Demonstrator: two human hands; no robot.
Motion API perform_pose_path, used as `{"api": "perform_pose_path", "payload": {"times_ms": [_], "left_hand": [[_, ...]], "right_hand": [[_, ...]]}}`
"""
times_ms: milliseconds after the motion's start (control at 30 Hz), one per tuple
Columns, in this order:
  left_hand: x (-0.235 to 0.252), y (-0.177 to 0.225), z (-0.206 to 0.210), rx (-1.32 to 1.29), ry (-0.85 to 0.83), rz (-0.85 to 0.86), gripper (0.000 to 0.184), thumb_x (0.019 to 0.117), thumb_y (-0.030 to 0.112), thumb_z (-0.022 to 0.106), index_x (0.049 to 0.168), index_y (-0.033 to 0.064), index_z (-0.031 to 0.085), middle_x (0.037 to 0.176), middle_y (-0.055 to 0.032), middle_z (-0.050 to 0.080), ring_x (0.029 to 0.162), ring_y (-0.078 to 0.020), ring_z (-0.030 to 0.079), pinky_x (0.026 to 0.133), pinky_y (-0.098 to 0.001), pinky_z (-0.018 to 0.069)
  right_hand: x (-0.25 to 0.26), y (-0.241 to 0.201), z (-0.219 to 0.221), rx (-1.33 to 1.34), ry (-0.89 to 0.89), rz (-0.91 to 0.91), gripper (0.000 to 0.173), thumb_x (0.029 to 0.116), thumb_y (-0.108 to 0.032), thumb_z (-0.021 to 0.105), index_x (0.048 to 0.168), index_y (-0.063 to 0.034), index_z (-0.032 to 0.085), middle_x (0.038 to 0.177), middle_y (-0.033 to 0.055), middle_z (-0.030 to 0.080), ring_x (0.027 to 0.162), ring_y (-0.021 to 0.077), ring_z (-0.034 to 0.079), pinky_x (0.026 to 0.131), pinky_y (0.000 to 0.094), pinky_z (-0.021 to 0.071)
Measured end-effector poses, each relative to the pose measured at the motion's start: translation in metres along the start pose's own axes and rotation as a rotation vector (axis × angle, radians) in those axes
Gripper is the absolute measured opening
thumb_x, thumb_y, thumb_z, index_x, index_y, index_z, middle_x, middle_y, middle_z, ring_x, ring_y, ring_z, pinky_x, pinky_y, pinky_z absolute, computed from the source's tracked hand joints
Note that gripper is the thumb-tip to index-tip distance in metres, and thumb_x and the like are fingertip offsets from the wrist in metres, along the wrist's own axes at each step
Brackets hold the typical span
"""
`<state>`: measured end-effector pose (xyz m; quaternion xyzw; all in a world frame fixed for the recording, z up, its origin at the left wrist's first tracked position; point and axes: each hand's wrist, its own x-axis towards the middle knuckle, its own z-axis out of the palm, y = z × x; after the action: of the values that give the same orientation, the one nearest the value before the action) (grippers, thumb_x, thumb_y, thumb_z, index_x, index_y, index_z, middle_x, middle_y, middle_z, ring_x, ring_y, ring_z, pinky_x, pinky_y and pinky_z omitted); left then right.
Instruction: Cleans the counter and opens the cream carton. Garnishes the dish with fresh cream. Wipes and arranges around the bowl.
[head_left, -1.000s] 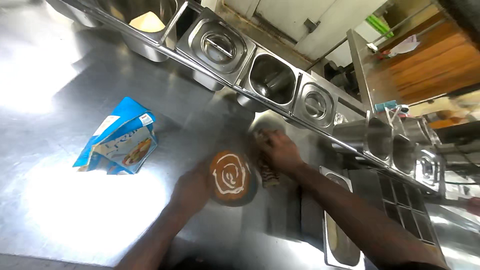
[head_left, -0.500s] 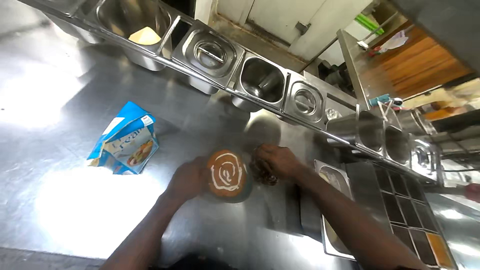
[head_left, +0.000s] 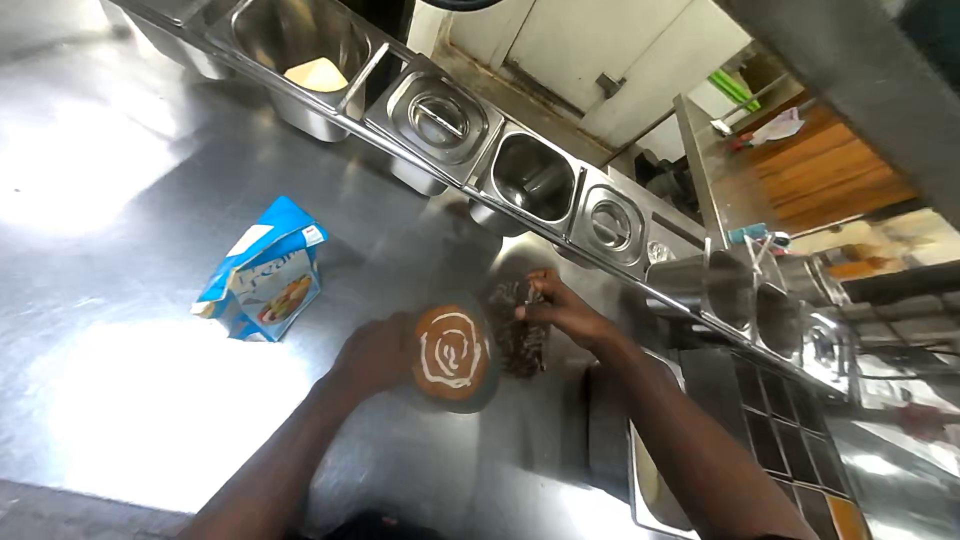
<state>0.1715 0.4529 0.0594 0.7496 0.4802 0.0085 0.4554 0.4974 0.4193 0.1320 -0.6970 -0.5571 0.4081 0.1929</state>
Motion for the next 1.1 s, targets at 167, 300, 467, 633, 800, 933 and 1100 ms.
{"api": "perform_pose_path", "payload": {"times_ms": [167,300,467,633,800,933,1100], "left_hand": [[-0.001,0.004,-0.004,0.015,-0.019,-0.006,0.035,0.105,0.029,0.051,0.132,0.0099,0.063,0.096,-0.0163,0.071,0.094,-0.035,0.069,0.085,-0.0579,0.0535],[-0.001,0.003,-0.005,0.026,-0.029,-0.018,0.033,0.1057,0.03,0.05,0.13,0.0115,0.063,0.095,-0.0146,0.071,0.093,-0.0329,0.069,0.084,-0.0557,0.0542],[0.001,-0.003,-0.002,0.013,-0.016,-0.013,0.036,0.1064,0.032,0.049,0.134,0.0118,0.062,0.098,-0.0154,0.071,0.095,-0.0334,0.07,0.086,-0.0568,0.0541],[0.001,-0.005,-0.002,-0.004,-0.015,-0.001,0.035,0.1065,0.03,0.05,0.133,0.0108,0.062,0.098,-0.0156,0.071,0.093,-0.0331,0.069,0.086,-0.0566,0.0542],[0.001,-0.005,0.0,-0.016,0.005,-0.005,0.034,0.1066,0.031,0.049,0.132,0.0129,0.063,0.098,-0.0142,0.072,0.094,-0.0321,0.07,0.085,-0.056,0.0547],[-0.001,-0.002,-0.001,-0.021,0.002,-0.001,0.034,0.1068,0.03,0.048,0.132,0.0126,0.063,0.098,-0.0143,0.072,0.094,-0.0322,0.07,0.085,-0.0559,0.0544],[0.001,-0.003,0.001,-0.038,0.001,-0.035,0.035,0.106,0.03,0.051,0.135,0.0132,0.062,0.096,-0.0145,0.071,0.092,-0.0327,0.07,0.084,-0.0566,0.0548]], "right_hand": [[-0.03,-0.005,-0.011,-0.022,0.08,0.113,0.011,0.094,-0.013,0.071,0.097,-0.0041,0.064,0.079,0.0093,0.062,0.067,0.0179,0.059,0.063,0.0365,0.0516],[-0.043,-0.001,-0.023,-0.429,-0.046,0.263,0.01,0.0953,-0.014,0.069,0.104,-0.0097,0.071,0.086,0.0108,0.07,0.076,0.0264,0.068,0.071,0.0527,0.0554],[-0.055,0.003,-0.021,0.028,0.003,0.021,0.011,0.0875,-0.006,0.07,0.092,-0.005,0.06,0.072,0.0078,0.058,0.061,0.0168,0.057,0.055,0.0335,0.0498],[-0.041,0.023,0.011,0.315,-0.001,-0.285,0.016,0.0794,-0.01,0.066,0.066,-0.0117,0.058,0.103,0.0028,0.069,0.097,0.0138,0.063,0.077,0.0322,0.0529],[-0.027,0.024,0.033,0.58,0.1,-0.124,0.009,0.0965,-0.019,0.06,0.088,-0.0146,0.059,0.07,0.0002,0.06,0.058,0.0058,0.056,0.054,0.0203,0.0482],[-0.024,0.02,0.027,0.119,0.056,-0.065,0.013,0.1001,-0.019,0.064,0.107,-0.0082,0.066,0.084,0.006,0.066,0.069,0.0147,0.062,0.062,0.0324,0.0533],[-0.016,0.028,0.03,-0.314,0.004,-0.265,0.023,0.104,-0.025,0.057,0.11,-0.0064,0.07,0.104,0.0085,0.069,0.094,0.0193,0.067,0.086,0.0446,0.0562]]}}
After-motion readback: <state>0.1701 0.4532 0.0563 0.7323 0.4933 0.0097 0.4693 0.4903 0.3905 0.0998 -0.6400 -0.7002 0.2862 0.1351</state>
